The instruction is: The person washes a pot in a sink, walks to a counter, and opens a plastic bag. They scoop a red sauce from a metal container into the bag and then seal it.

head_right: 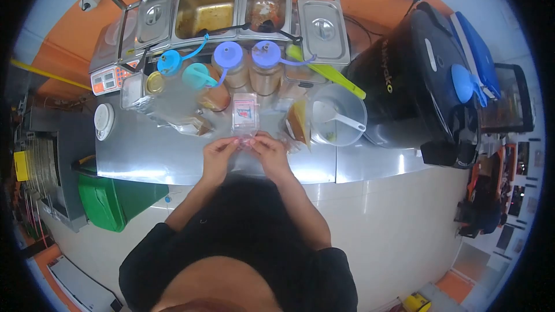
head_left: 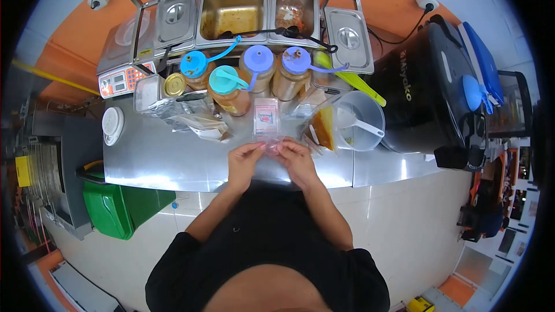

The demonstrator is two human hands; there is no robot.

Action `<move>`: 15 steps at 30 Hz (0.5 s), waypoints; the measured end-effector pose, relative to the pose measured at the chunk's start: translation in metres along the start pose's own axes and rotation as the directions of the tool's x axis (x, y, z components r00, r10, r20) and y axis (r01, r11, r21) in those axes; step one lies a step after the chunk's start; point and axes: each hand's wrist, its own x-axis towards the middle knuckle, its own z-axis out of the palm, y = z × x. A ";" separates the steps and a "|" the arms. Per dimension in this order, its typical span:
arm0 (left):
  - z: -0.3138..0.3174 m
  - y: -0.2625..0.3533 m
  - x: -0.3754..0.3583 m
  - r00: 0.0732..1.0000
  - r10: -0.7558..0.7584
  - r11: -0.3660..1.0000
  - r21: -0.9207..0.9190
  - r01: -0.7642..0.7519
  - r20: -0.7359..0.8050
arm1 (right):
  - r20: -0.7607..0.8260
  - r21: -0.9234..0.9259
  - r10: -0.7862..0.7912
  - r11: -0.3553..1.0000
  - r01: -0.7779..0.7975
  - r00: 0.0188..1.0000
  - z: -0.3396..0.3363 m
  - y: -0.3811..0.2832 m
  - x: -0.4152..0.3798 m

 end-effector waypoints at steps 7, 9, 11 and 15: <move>-0.019 0.019 -0.012 0.805 -0.432 0.784 -0.272 0.558 0.406 | 0.223 0.149 0.387 0.894 -0.423 0.895 -0.016 -0.012 -0.005; -0.020 0.014 -0.008 0.737 -0.279 0.689 -0.406 0.600 0.616 | 0.232 0.211 0.372 0.882 -0.420 0.899 -0.015 -0.014 -0.004; -0.009 0.012 -0.012 0.797 -0.221 0.745 -0.430 0.509 0.562 | 0.186 0.188 0.284 0.929 -0.318 0.941 0.007 -0.028 -0.016; -0.002 0.017 -0.010 0.910 0.051 0.953 -0.293 0.079 0.412 | 0.364 -0.306 -0.100 0.926 0.220 0.926 -0.002 -0.030 -0.024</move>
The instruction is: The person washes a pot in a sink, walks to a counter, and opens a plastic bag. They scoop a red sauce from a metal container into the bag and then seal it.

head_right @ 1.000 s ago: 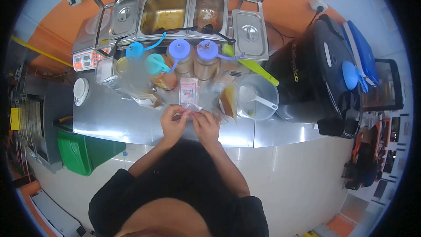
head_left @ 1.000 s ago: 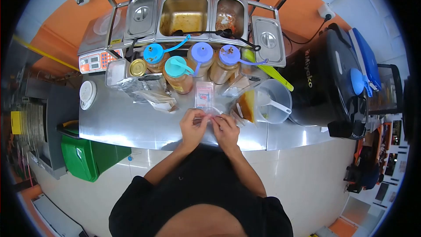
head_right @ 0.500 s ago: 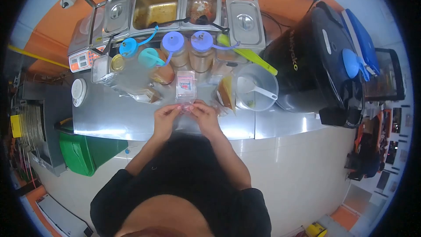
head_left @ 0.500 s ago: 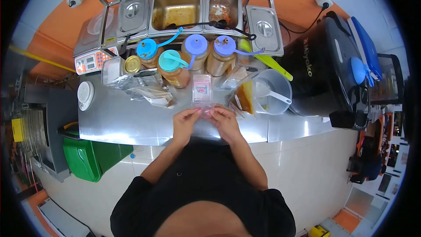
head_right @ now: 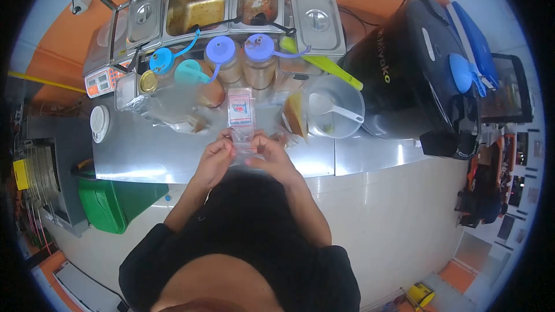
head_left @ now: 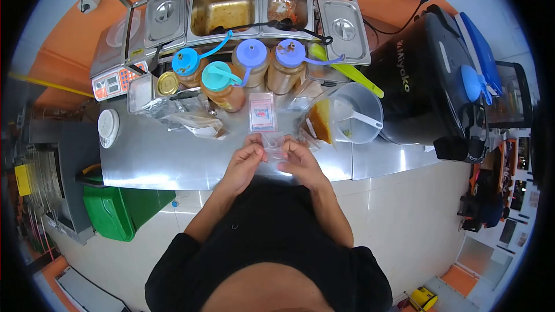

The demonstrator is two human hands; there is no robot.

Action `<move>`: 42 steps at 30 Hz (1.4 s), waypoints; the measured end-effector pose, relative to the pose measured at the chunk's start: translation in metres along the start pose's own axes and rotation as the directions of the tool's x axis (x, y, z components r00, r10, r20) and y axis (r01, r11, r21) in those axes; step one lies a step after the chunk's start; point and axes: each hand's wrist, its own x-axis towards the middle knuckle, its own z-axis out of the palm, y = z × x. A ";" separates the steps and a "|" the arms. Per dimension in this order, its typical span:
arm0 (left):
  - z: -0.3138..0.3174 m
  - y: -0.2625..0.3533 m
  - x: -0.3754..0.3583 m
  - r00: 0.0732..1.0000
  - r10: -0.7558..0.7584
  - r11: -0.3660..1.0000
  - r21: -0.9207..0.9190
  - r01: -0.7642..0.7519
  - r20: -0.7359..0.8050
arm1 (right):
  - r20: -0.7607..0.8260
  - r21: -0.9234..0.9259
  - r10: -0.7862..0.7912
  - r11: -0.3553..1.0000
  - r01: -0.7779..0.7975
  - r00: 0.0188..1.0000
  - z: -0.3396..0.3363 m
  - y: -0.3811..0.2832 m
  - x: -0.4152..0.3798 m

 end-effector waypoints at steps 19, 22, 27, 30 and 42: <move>0.031 -0.013 0.014 0.773 0.589 0.747 0.525 -0.409 -0.235 | -0.331 -0.689 -0.654 0.660 0.299 0.680 0.042 0.034 0.017; 0.026 -0.008 0.015 0.729 0.681 0.502 0.770 -0.394 -0.071 | -0.314 -0.701 -0.696 0.628 0.337 0.645 0.048 0.025 0.023; 0.031 -0.010 0.026 0.659 0.752 0.400 0.783 -0.477 0.018 | -0.246 -0.750 -0.640 0.602 0.275 0.728 0.038 0.016 0.038; 0.026 -0.008 0.036 0.586 0.809 0.291 0.835 -0.466 0.045 | -0.374 -0.604 -0.651 0.711 0.359 0.661 0.039 0.021 0.041; 0.051 -0.013 0.030 0.686 0.687 0.706 0.443 -0.553 -0.238 | -0.319 -0.693 -0.678 0.643 0.325 0.662 0.032 0.014 0.038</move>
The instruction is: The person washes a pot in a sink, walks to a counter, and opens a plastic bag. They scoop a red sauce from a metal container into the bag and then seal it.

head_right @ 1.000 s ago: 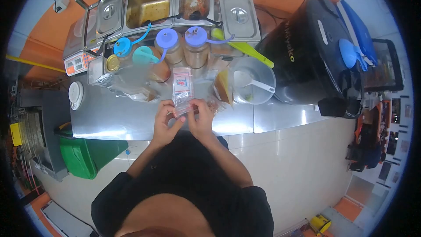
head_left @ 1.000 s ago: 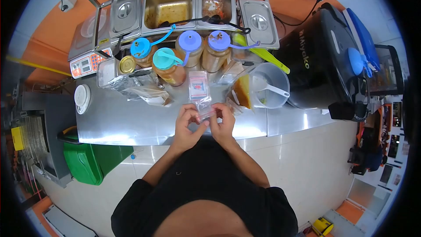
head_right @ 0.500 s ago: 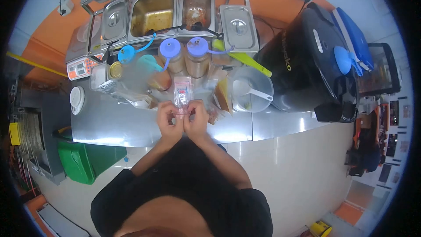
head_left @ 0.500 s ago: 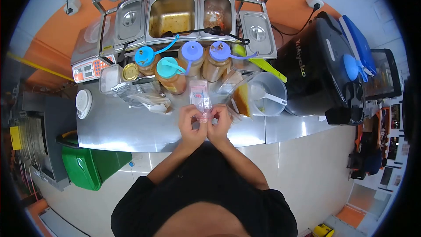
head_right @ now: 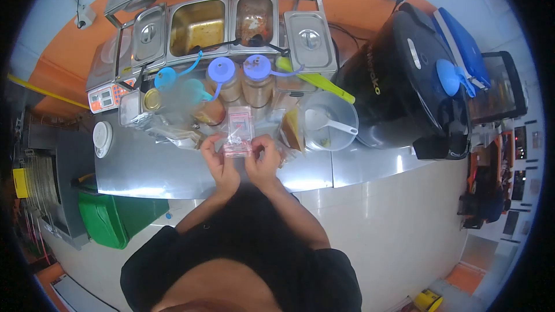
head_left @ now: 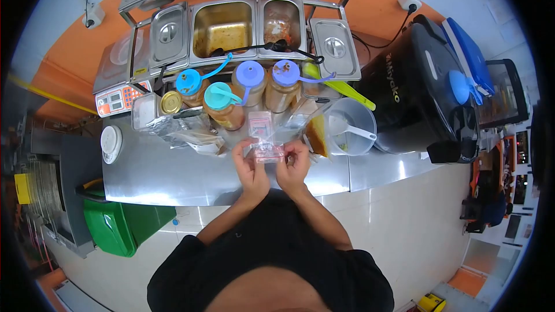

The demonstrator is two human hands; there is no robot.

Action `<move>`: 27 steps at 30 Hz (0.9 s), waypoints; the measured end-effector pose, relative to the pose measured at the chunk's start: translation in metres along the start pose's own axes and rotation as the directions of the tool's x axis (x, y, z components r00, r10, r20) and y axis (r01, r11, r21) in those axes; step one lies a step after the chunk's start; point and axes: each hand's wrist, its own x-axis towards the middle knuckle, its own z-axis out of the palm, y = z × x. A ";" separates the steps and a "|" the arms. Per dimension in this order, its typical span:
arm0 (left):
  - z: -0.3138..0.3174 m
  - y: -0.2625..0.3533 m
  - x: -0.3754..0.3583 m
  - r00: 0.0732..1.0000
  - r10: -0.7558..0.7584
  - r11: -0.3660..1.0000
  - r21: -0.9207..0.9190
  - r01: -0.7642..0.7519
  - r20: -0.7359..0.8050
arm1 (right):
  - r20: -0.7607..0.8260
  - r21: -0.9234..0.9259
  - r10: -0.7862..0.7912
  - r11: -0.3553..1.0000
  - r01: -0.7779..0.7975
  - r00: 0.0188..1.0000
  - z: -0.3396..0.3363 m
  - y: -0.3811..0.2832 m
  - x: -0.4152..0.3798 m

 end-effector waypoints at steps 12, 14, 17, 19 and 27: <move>-0.027 0.040 0.019 0.801 0.088 0.693 0.541 -0.476 0.592 | 0.117 -0.214 0.411 0.899 -0.381 0.904 -0.025 -0.032 0.049; -0.027 0.049 0.034 0.724 0.004 0.681 0.528 -0.507 0.690 | 0.192 -0.280 0.419 0.890 -0.360 0.887 -0.030 -0.046 0.062; -0.031 0.046 0.048 0.599 -0.116 0.725 0.480 -0.494 0.792 | 0.315 -0.361 0.478 0.859 -0.363 0.820 -0.035 -0.047 0.075; -0.034 0.043 0.056 0.558 -0.141 0.774 0.442 -0.453 0.818 | 0.354 -0.382 0.520 0.839 -0.387 0.777 -0.038 -0.045 0.083; -0.045 0.056 0.054 0.584 -0.300 0.896 0.432 -0.098 0.754 | 0.279 -0.540 0.059 0.835 0.106 0.959 -0.072 -0.109 0.162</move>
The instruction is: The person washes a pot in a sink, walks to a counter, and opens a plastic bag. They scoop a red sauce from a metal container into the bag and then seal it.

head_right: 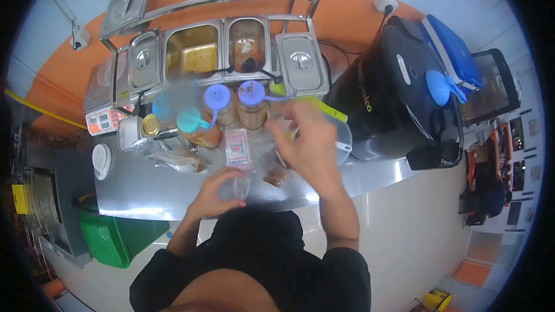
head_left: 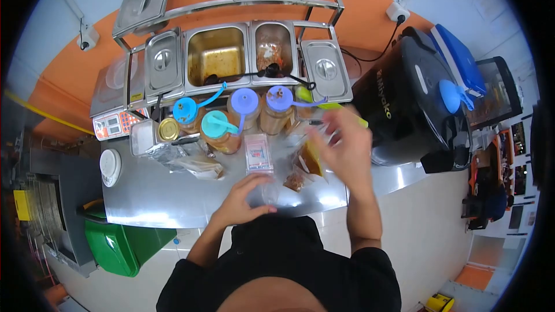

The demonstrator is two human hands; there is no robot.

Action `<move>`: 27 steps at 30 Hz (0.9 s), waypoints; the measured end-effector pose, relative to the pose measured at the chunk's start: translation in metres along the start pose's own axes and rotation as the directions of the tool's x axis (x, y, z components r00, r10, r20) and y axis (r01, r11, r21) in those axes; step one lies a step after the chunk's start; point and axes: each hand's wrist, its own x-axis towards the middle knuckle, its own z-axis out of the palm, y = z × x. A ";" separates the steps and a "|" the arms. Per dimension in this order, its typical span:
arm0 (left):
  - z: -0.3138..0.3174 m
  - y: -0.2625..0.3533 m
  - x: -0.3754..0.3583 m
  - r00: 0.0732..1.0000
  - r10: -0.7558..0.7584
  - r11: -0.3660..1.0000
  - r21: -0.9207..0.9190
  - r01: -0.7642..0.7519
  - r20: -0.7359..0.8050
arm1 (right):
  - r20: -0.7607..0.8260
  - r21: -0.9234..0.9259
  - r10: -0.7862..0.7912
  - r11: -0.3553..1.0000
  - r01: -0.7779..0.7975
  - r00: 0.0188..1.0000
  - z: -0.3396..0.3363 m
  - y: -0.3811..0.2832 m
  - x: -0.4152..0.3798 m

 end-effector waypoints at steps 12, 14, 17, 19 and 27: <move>0.028 -0.034 -0.023 0.825 -0.071 0.566 -0.658 0.497 0.561 | 0.446 -0.487 0.019 0.844 0.224 0.895 0.043 0.040 0.134; 0.022 -0.037 -0.017 0.800 -0.079 0.519 -0.661 0.542 0.594 | 0.440 -0.524 -0.005 0.811 0.261 0.898 0.035 0.035 0.149; 0.016 -0.040 -0.009 0.801 -0.108 0.600 -0.604 0.525 0.589 | 0.373 -0.541 -0.058 0.797 0.268 0.926 0.035 0.041 0.177; 0.017 -0.046 -0.008 0.814 -0.095 0.531 -0.663 0.528 0.572 | 0.388 -0.534 -0.162 0.763 0.364 0.907 0.049 0.049 0.182; 0.005 -0.054 -0.001 0.875 -0.202 0.486 -0.731 0.480 0.440 | 0.682 -0.345 -0.186 0.771 0.535 0.707 0.025 0.043 0.151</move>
